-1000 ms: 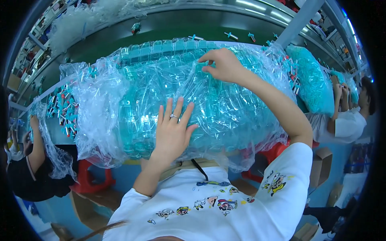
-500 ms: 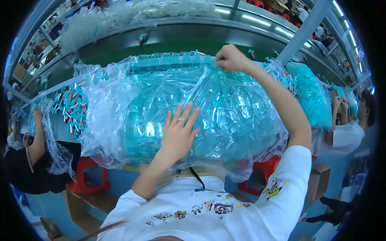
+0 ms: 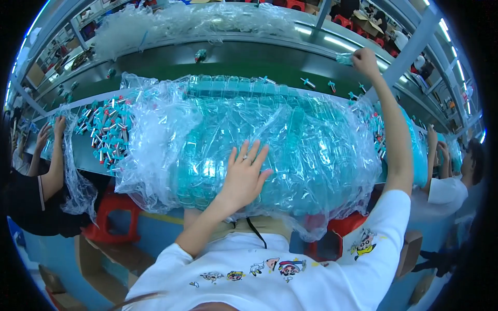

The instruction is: The person assembles small plastic casings, metal inserts, and red caps into finished units by hand on a factory production line.

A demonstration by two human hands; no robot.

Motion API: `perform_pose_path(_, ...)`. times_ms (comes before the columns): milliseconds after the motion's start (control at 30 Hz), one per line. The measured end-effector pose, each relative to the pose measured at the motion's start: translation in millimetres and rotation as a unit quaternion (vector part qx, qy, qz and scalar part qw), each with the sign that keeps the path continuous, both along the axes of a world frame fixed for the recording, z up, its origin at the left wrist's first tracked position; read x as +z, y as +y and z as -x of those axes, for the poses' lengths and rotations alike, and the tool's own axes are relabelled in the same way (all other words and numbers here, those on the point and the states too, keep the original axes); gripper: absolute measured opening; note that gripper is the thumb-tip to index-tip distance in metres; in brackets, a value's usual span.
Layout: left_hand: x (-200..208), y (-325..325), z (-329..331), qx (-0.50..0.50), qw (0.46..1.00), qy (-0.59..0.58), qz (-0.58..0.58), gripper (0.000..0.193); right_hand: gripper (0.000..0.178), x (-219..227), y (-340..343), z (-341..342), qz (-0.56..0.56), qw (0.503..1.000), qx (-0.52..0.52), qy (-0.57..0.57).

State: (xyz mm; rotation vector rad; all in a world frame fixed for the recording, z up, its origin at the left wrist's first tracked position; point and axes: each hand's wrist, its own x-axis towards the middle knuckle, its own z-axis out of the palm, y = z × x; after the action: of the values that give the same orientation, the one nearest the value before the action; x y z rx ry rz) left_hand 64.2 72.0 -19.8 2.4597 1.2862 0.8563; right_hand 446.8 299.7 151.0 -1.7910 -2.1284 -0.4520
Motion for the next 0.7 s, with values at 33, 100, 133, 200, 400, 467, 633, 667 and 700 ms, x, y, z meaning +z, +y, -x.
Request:
perform_pose_path(33, 3, -1, 1, 0.005, 1.000, -0.002, 0.003, 0.052, 0.014, -8, -7, 19, 0.026, 0.999, 0.027, 0.011)
perform_pose_path(100, 18, 2, 5, 0.031, 0.997, -0.069, 0.001, 0.051, 0.015, -22, -37, 72, 0.044, 0.989, 0.130, 0.061)
perform_pose_path(133, 17, 8, 11, 0.026, 0.997, -0.071, -0.002, 0.051, 0.014, -29, -52, 95, 0.036, 0.985, 0.151, 0.074)
perform_pose_path(200, 12, 16, 27, -0.048, 0.867, -0.484, 0.105, 0.053, 0.011, -35, -93, 149, 0.039, 0.965, 0.160, 0.202)
perform_pose_path(400, 39, -4, 28, 0.063, 0.927, -0.360, -0.091, 0.067, 0.004, -53, -179, 255, 0.133, 0.907, 0.268, 0.296)
perform_pose_path(467, 43, -3, 27, 0.068, 0.934, -0.326, -0.128, 0.063, 0.005, -56, -196, 271, 0.156, 0.891, 0.289, 0.315)
perform_pose_path(633, 43, -5, 36, 0.100, 0.936, -0.244, -0.234, 0.052, 0.012, -57, -194, 271, 0.206, 0.845, 0.372, 0.324)
perform_pose_path(667, 42, -7, 38, 0.109, 0.933, -0.232, -0.251, 0.049, 0.010, -59, -191, 270, 0.248, 0.816, 0.384, 0.353)
perform_pose_path(700, 42, -8, 40, 0.118, 0.930, -0.220, -0.268, 0.047, 0.009, -59, -189, 270, 0.289, 0.784, 0.394, 0.382)
